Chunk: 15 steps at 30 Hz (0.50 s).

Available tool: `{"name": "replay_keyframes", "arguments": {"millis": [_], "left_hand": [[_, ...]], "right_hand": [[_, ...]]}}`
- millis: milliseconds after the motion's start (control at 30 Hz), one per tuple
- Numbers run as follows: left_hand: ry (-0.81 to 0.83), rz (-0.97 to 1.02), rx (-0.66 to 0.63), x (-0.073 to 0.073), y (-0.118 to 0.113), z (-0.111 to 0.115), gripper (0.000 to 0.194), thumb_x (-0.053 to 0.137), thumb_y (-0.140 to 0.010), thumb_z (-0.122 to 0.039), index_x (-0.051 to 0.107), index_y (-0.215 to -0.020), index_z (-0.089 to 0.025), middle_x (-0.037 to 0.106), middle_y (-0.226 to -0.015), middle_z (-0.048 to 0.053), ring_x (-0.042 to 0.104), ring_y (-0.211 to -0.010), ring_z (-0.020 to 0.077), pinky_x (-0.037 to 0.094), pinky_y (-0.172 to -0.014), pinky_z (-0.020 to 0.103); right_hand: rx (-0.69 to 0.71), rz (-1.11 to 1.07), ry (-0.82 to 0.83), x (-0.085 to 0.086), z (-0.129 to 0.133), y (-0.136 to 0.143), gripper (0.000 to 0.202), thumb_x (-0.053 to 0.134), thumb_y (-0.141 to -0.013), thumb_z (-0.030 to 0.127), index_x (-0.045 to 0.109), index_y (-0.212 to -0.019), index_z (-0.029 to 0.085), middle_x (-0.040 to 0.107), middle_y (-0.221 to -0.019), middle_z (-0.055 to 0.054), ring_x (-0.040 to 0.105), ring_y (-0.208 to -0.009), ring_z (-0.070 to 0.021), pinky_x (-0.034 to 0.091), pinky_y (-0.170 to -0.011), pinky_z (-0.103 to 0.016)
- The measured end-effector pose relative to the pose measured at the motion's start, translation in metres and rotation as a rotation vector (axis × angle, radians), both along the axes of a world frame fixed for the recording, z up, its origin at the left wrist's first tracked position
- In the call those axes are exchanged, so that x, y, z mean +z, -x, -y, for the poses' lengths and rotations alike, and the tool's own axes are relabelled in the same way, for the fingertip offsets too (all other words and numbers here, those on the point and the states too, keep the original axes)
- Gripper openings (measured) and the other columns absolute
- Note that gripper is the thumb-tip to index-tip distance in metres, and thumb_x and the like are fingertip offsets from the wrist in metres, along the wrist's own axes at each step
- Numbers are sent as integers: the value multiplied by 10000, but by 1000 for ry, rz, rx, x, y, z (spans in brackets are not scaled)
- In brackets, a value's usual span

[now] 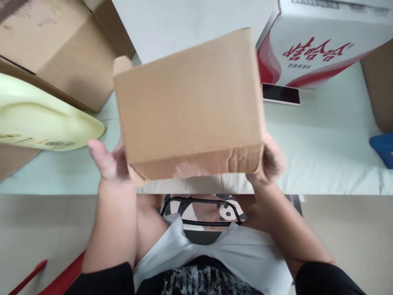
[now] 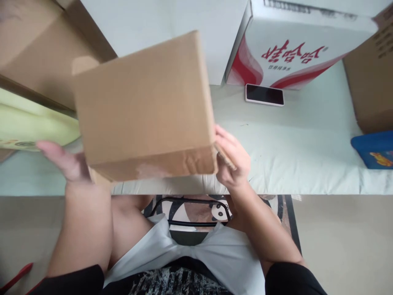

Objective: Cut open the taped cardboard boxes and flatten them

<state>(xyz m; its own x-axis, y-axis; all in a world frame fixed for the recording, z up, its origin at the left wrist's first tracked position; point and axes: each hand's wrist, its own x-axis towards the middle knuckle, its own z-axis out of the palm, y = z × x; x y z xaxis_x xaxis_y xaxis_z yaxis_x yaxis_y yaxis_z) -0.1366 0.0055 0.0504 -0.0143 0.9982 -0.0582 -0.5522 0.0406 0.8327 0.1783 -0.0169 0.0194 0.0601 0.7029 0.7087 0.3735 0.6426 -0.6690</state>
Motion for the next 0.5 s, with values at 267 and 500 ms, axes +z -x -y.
{"name": "replay_keyframes", "arguments": {"millis": [267, 500], "left_hand": [[179, -101, 274, 11, 10, -5, 426, 694, -670, -290, 773, -1081, -208, 804, -840, 39, 791, -1066, 269, 685, -775, 319], [468, -129, -126, 7, 18, 7, 396, 789, -524, -281, 806, -909, -192, 818, -752, 41, 766, -569, 258, 661, -490, 327]], "right_hand": [[502, 116, 108, 33, -3, -12, 503, 512, -1003, 541, 702, -1416, 325, 689, -1442, -83, 663, -1313, -314, 525, -1150, -560], [110, -157, 241, 32, -9, -31, 298, 515, -1045, 427, 787, -1076, 311, 763, -1110, -51, 696, -1109, -251, 514, -1028, -455]]}}
